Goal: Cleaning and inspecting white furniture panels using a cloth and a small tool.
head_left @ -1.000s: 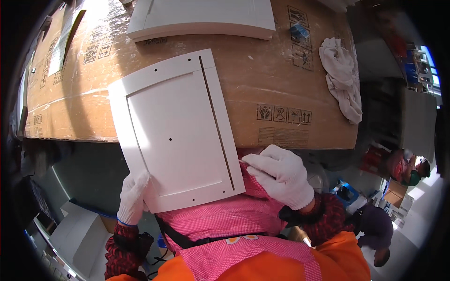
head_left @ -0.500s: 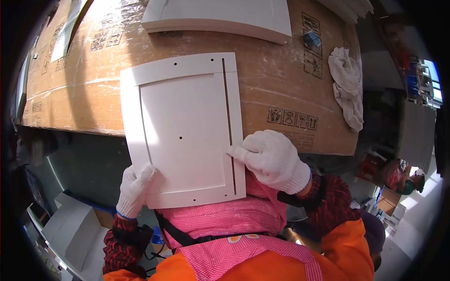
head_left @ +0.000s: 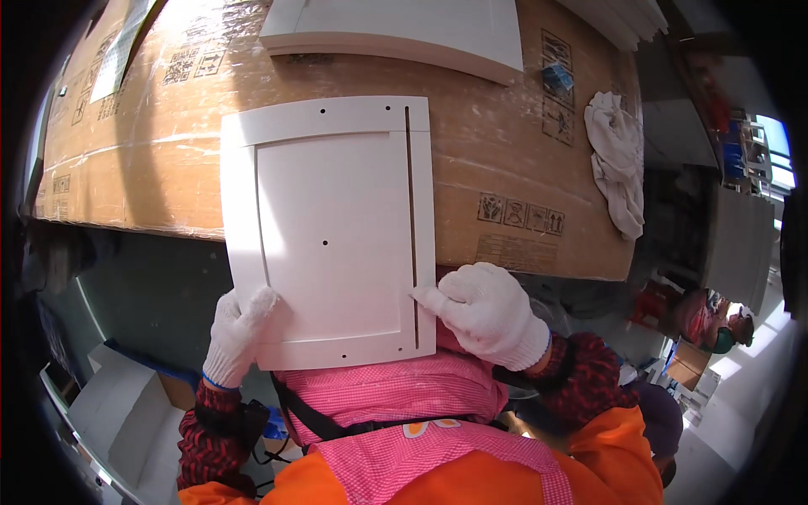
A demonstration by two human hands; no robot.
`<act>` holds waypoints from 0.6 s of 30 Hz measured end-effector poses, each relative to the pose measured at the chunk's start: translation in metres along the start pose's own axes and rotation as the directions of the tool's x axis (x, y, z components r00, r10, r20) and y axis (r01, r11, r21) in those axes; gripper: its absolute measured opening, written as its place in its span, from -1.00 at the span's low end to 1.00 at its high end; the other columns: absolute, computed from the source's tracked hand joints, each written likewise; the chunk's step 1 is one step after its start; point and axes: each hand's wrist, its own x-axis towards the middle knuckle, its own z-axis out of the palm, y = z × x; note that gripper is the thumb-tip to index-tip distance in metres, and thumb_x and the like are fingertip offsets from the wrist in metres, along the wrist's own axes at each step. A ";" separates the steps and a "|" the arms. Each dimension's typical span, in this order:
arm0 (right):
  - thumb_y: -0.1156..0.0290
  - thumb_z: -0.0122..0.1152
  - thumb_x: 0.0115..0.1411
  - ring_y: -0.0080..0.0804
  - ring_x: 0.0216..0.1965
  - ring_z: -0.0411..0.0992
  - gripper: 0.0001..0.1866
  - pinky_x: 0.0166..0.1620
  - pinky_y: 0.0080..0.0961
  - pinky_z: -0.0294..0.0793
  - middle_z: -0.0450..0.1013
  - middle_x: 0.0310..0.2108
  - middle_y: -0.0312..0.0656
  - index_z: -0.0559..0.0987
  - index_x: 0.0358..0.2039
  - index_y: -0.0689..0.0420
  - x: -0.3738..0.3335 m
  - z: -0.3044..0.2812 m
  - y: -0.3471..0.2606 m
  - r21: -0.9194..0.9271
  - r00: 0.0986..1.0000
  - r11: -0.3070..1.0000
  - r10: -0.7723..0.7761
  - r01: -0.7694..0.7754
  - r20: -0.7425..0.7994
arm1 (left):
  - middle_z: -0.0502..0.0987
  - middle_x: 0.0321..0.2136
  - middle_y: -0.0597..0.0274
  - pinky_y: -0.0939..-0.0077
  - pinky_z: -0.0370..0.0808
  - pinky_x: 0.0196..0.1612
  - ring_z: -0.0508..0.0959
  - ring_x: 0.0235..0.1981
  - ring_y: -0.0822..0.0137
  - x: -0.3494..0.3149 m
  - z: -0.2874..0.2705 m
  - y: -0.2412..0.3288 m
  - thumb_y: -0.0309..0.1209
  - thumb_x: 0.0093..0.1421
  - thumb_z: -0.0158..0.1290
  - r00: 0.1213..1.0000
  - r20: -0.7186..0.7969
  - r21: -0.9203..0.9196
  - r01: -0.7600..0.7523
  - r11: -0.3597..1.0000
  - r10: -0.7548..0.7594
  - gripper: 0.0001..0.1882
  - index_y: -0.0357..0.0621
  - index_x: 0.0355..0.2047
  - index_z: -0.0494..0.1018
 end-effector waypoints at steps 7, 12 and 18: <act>0.42 0.22 0.22 -0.29 -0.40 0.48 -0.74 -0.36 -0.27 0.47 0.42 -0.47 -0.31 0.68 -0.08 0.03 -0.006 0.007 -0.005 -0.006 0.997 1.000 0.003 -0.003 -0.071 | 0.62 -0.41 0.33 0.52 0.48 -0.32 0.51 -0.39 0.54 0.000 0.000 0.001 -0.17 0.44 0.09 1.000 -0.014 -0.010 0.005 1.000 -0.005 -0.60 -0.35 -0.16 0.61; 0.40 0.22 0.21 -0.29 -0.41 0.45 -0.76 -0.36 -0.30 0.46 0.43 -0.44 -0.33 0.68 -0.10 0.02 -0.010 0.005 -0.007 -0.039 0.999 0.999 0.021 -0.023 -0.036 | 0.61 -0.42 0.33 0.51 0.48 -0.33 0.49 -0.39 0.56 0.001 -0.002 -0.002 -0.16 0.44 0.11 1.000 -0.011 0.030 0.014 0.999 -0.014 -0.60 -0.36 -0.19 0.61; 0.39 0.23 0.20 -0.29 -0.41 0.46 -0.77 -0.37 -0.31 0.45 0.41 -0.45 -0.31 0.69 -0.12 0.00 -0.014 0.008 -0.010 -0.014 0.998 0.998 0.069 -0.069 0.007 | 0.60 -0.44 0.35 0.52 0.47 -0.34 0.49 -0.40 0.56 0.002 -0.004 -0.004 -0.15 0.43 0.12 1.000 -0.006 0.000 0.030 1.000 -0.030 -0.59 -0.35 -0.22 0.61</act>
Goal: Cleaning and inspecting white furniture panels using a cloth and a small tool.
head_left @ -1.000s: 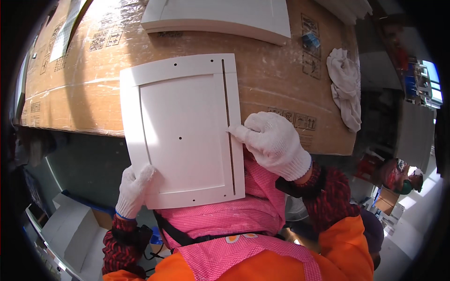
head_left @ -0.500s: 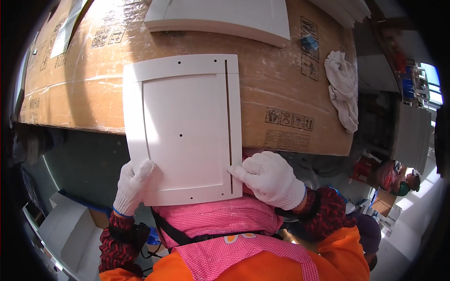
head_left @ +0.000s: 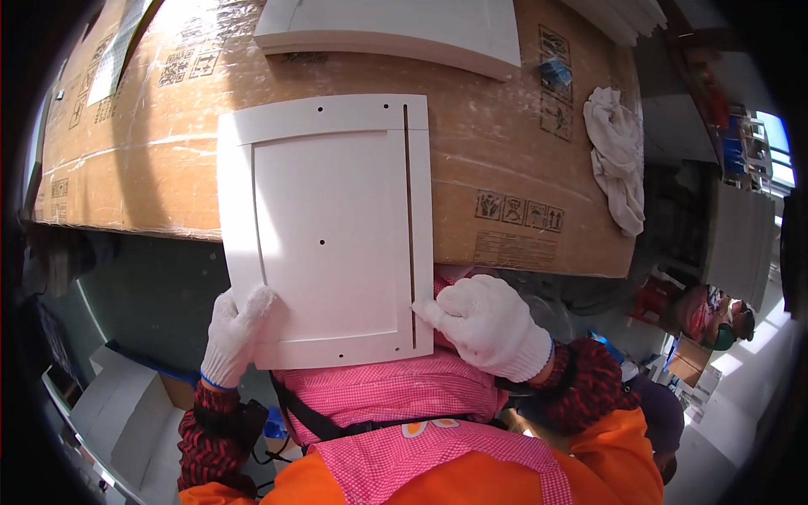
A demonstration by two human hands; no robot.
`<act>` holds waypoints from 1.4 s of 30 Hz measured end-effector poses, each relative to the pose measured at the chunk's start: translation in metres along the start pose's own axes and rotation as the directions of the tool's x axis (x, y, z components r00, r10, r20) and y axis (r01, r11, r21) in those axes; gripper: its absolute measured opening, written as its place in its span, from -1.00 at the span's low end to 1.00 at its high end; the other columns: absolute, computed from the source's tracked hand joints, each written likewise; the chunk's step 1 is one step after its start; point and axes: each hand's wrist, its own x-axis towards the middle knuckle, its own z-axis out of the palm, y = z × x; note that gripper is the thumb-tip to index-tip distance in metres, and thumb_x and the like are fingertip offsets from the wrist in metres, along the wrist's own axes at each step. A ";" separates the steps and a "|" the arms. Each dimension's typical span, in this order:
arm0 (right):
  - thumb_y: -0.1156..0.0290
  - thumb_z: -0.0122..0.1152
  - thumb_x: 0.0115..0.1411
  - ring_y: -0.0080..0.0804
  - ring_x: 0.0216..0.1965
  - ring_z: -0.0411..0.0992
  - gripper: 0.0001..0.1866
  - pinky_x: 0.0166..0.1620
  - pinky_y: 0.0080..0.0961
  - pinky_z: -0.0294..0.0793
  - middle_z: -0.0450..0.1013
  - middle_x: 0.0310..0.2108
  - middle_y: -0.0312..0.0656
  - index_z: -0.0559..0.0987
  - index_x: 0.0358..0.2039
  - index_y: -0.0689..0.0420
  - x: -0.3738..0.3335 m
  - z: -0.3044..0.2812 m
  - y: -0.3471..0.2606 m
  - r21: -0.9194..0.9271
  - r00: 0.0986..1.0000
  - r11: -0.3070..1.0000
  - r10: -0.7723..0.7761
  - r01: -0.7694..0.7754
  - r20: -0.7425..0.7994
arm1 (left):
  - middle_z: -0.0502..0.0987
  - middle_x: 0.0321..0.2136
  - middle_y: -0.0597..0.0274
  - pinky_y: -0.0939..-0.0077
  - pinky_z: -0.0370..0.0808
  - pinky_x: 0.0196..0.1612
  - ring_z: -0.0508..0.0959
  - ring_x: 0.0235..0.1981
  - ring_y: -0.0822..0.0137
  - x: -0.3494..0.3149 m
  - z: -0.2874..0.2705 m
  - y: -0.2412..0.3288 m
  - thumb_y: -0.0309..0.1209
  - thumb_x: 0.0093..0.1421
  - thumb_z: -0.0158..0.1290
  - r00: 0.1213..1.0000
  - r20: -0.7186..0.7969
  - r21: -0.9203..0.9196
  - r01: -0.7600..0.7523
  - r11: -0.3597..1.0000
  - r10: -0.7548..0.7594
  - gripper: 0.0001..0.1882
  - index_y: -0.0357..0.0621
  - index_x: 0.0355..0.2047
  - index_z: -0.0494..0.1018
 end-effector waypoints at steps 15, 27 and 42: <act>0.39 0.24 0.17 -0.30 -0.42 0.48 -0.73 -0.37 -0.32 0.47 0.46 -0.45 -0.33 0.71 -0.11 -0.01 0.007 -0.002 0.001 -0.033 0.997 0.999 -0.027 0.024 -0.069 | 0.59 -0.43 0.37 0.53 0.45 -0.35 0.47 -0.41 0.55 0.001 0.002 0.001 -0.15 0.44 0.10 1.000 -0.006 -0.032 -0.025 0.999 0.025 -0.59 -0.34 -0.23 0.60; 0.43 0.21 0.19 -0.18 -0.34 0.50 -0.73 -0.30 -0.27 0.50 0.47 -0.38 -0.22 0.65 -0.08 0.12 0.034 -0.011 0.014 -0.055 0.989 0.997 -0.063 0.056 -0.135 | 0.61 -0.42 0.32 0.50 0.48 -0.34 0.50 -0.41 0.53 0.001 0.000 -0.001 -0.13 0.43 0.11 0.999 0.028 -0.082 0.021 0.996 -0.019 -0.57 -0.36 -0.18 0.60; 0.42 0.17 0.22 -0.10 -0.27 0.56 -0.76 -0.20 -0.19 0.58 0.56 -0.34 -0.17 0.69 -0.13 0.10 0.123 -0.023 0.071 -0.221 0.956 0.975 -0.096 0.033 -0.277 | 0.61 -0.45 0.31 0.50 0.50 -0.34 0.54 -0.43 0.51 0.001 0.000 0.004 -0.19 0.38 0.10 0.998 0.048 -0.080 0.046 0.996 -0.042 -0.63 -0.34 -0.26 0.59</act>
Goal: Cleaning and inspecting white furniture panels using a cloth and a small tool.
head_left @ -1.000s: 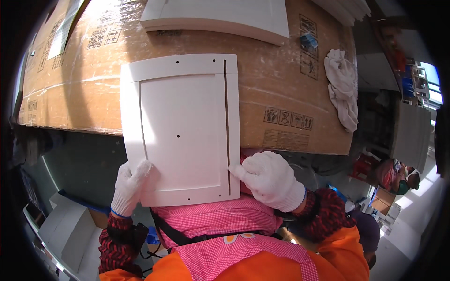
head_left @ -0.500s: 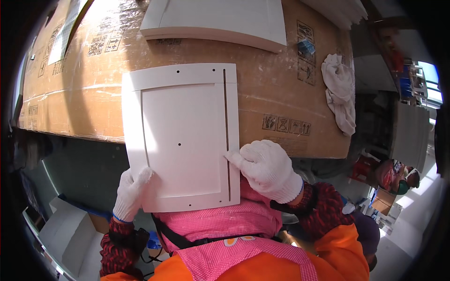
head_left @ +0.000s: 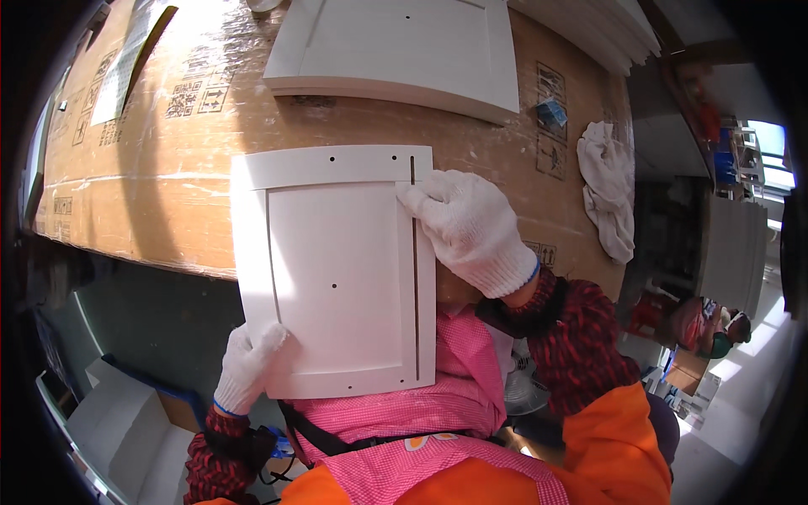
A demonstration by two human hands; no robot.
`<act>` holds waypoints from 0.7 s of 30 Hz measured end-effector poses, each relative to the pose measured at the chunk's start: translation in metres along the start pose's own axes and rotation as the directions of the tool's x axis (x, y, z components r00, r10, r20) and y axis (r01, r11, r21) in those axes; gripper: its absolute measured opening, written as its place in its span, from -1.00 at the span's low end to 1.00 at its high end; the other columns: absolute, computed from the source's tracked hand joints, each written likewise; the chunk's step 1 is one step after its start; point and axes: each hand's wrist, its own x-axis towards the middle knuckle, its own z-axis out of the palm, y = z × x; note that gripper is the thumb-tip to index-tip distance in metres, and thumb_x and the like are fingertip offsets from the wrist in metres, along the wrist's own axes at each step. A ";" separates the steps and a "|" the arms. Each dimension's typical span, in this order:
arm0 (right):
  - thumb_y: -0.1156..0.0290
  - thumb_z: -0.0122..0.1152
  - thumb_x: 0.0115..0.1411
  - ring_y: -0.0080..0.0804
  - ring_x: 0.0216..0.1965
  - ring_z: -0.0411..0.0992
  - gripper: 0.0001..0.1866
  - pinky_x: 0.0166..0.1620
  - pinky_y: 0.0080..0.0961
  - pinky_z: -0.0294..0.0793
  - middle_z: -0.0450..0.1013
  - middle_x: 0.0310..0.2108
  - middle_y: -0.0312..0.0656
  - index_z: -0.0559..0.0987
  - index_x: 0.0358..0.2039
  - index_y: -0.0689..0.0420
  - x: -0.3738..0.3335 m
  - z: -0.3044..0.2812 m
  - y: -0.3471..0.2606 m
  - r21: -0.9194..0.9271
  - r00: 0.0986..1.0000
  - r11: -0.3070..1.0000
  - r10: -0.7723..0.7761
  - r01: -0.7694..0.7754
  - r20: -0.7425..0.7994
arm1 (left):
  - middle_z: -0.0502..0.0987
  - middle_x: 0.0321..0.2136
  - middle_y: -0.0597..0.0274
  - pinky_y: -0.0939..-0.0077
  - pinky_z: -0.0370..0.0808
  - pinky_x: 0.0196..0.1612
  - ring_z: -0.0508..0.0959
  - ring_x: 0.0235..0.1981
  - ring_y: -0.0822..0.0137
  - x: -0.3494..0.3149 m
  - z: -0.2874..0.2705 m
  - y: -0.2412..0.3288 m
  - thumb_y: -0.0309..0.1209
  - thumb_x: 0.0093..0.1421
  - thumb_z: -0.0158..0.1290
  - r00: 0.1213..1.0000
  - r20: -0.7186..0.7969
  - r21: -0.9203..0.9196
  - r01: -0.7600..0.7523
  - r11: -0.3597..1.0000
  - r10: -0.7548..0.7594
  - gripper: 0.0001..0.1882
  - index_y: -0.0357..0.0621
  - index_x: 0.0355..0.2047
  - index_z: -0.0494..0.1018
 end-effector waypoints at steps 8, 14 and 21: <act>0.33 0.13 0.26 0.07 -0.39 0.52 -0.84 -0.28 -0.06 0.55 0.52 -0.43 -0.05 0.59 -0.38 0.11 -0.055 -0.027 -0.069 0.395 0.886 0.870 0.093 -0.294 0.453 | 0.61 -0.45 0.31 0.48 0.49 -0.33 0.53 -0.40 0.52 -0.001 -0.003 -0.003 -0.19 0.38 0.10 1.000 0.021 0.018 -0.007 1.000 0.007 -0.62 -0.35 -0.23 0.59; 0.39 0.23 0.22 -0.13 -0.35 0.52 -0.82 -0.31 -0.19 0.52 0.52 -0.39 -0.21 0.68 -0.18 0.01 -0.050 -0.021 -0.048 0.335 0.908 0.939 -0.201 0.072 0.368 | 0.60 -0.46 0.32 0.48 0.48 -0.33 0.52 -0.40 0.52 0.000 0.001 0.007 -0.19 0.38 0.11 1.000 0.020 0.024 -0.006 1.000 0.006 -0.63 -0.35 -0.25 0.59; 0.41 0.21 0.18 -0.14 -0.27 0.56 -0.79 -0.22 -0.21 0.57 0.54 -0.34 -0.22 0.66 -0.17 0.07 0.021 -0.011 0.029 0.069 0.998 0.996 -0.064 0.063 0.010 | 0.60 -0.47 0.31 0.48 0.49 -0.35 0.52 -0.42 0.52 0.001 0.000 0.004 -0.23 0.36 0.11 0.999 0.033 -0.038 0.013 0.999 -0.011 -0.66 -0.34 -0.29 0.58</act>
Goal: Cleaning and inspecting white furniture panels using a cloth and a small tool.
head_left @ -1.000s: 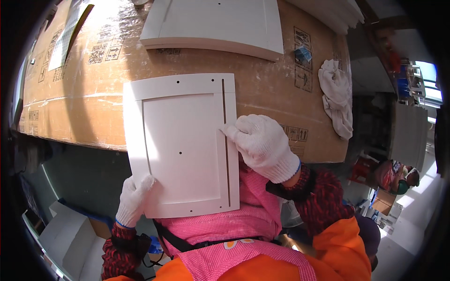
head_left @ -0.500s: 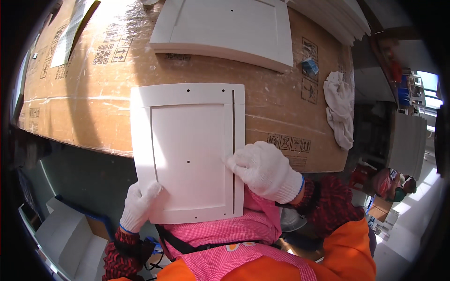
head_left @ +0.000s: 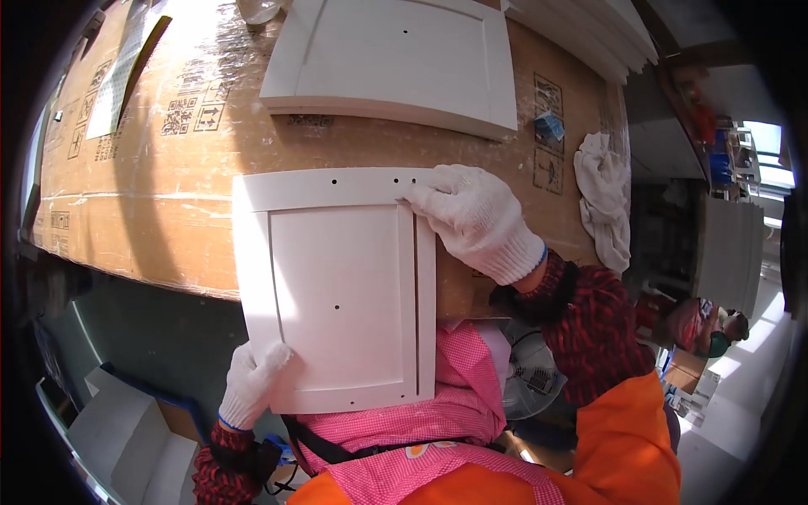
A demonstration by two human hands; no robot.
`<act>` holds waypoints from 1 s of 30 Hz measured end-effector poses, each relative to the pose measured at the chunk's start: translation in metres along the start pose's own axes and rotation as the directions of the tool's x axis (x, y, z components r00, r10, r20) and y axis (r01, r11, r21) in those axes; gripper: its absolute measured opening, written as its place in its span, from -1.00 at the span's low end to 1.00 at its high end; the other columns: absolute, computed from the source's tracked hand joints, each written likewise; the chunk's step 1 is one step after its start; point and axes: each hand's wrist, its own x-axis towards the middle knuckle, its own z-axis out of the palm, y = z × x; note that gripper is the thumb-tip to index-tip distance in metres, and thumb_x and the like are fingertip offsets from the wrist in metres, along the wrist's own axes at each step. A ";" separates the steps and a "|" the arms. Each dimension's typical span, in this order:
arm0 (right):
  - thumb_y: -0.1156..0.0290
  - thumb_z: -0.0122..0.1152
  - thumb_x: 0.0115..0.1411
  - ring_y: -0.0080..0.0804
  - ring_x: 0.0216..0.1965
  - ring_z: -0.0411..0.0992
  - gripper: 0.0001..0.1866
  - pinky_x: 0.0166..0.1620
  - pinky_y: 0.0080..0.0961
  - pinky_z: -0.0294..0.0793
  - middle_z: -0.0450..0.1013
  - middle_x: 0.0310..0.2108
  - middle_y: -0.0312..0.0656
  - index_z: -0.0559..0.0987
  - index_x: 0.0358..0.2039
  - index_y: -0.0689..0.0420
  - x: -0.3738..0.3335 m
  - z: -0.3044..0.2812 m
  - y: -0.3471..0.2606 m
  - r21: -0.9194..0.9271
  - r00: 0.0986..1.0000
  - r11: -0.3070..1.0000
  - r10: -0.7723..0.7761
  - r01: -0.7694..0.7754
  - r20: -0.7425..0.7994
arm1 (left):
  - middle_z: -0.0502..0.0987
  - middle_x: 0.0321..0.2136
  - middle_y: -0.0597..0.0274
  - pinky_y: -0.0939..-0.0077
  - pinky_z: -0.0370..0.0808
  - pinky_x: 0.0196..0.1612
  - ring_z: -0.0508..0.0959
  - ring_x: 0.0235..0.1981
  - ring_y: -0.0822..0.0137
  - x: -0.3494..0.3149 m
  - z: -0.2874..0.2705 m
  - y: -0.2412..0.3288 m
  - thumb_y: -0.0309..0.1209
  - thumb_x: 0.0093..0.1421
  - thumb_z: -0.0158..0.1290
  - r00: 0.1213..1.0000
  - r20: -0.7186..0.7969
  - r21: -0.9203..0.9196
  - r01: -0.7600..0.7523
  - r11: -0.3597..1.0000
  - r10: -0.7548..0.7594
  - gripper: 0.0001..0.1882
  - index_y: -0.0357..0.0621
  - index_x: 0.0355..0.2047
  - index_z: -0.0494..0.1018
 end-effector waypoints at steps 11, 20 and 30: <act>0.43 0.21 0.21 -0.13 -0.33 0.55 -0.78 -0.32 -0.21 0.56 0.49 -0.40 -0.18 0.66 -0.13 0.09 -0.049 -0.004 -0.047 0.146 0.988 0.989 -0.003 -0.020 0.154 | 0.59 -0.48 0.31 0.49 0.46 -0.37 0.50 -0.44 0.52 0.001 -0.001 0.001 -0.23 0.36 0.09 1.000 -0.008 0.095 -0.010 0.995 0.010 -0.66 -0.35 -0.29 0.58; 0.37 0.31 0.25 -0.12 -0.30 0.51 -0.77 -0.24 -0.21 0.51 0.45 -0.40 -0.19 0.68 -0.07 0.00 -0.008 -0.007 0.015 0.158 0.986 0.973 0.161 -0.166 0.046 | 0.59 -0.49 0.34 0.51 0.46 -0.39 0.50 -0.45 0.55 0.003 0.005 0.008 -0.25 0.36 0.10 1.000 0.000 0.058 0.003 0.998 -0.003 -0.67 -0.34 -0.32 0.60; 0.34 0.29 0.25 -0.09 -0.26 0.54 -0.84 -0.21 -0.19 0.55 0.48 -0.35 -0.16 0.64 -0.16 0.02 0.016 0.003 0.011 0.082 0.971 0.971 0.230 -0.224 -0.065 | 0.63 -0.44 0.31 0.49 0.51 -0.36 0.56 -0.43 0.50 -0.001 0.010 0.011 -0.16 0.35 0.16 0.999 -0.019 0.011 0.027 1.000 -0.027 -0.62 -0.33 -0.27 0.62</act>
